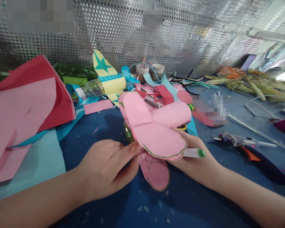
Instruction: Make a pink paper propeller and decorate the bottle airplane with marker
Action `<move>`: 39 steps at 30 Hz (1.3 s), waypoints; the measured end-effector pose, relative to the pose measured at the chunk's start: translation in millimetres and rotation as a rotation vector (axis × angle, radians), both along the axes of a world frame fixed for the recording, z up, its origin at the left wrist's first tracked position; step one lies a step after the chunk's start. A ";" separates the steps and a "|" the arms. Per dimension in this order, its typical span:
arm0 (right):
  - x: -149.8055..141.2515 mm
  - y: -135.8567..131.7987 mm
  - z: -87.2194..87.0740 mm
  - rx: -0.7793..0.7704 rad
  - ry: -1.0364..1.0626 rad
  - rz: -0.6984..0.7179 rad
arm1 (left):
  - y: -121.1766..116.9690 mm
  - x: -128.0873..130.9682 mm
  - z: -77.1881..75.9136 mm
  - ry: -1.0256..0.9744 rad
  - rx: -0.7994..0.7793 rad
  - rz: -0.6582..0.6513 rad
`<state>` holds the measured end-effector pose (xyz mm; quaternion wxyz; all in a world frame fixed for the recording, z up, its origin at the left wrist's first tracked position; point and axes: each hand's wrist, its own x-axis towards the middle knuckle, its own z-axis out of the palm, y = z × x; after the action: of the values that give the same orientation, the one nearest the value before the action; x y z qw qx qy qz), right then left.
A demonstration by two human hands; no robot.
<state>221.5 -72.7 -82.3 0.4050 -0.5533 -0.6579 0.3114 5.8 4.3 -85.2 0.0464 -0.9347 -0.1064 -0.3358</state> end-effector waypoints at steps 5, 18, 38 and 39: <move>0.2 -1.1 -0.1 0.004 0.000 0.002 | 0.1 0.6 -1.2 0.007 -0.009 0.001; 2.3 0.6 -3.5 0.000 0.039 -0.007 | -0.7 2.3 0.6 -0.014 -0.009 0.003; 0.6 2.0 0.5 -0.038 0.043 0.012 | -0.9 0.5 2.0 0.000 0.007 0.030; 0.5 1.5 0.7 -0.037 0.045 0.011 | -0.7 0.0 1.5 0.006 0.011 0.034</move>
<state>222.0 -71.1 -81.5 0.4077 -0.5498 -0.6460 0.3380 5.8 3.6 -83.7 0.0576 -0.9335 -0.1202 -0.3329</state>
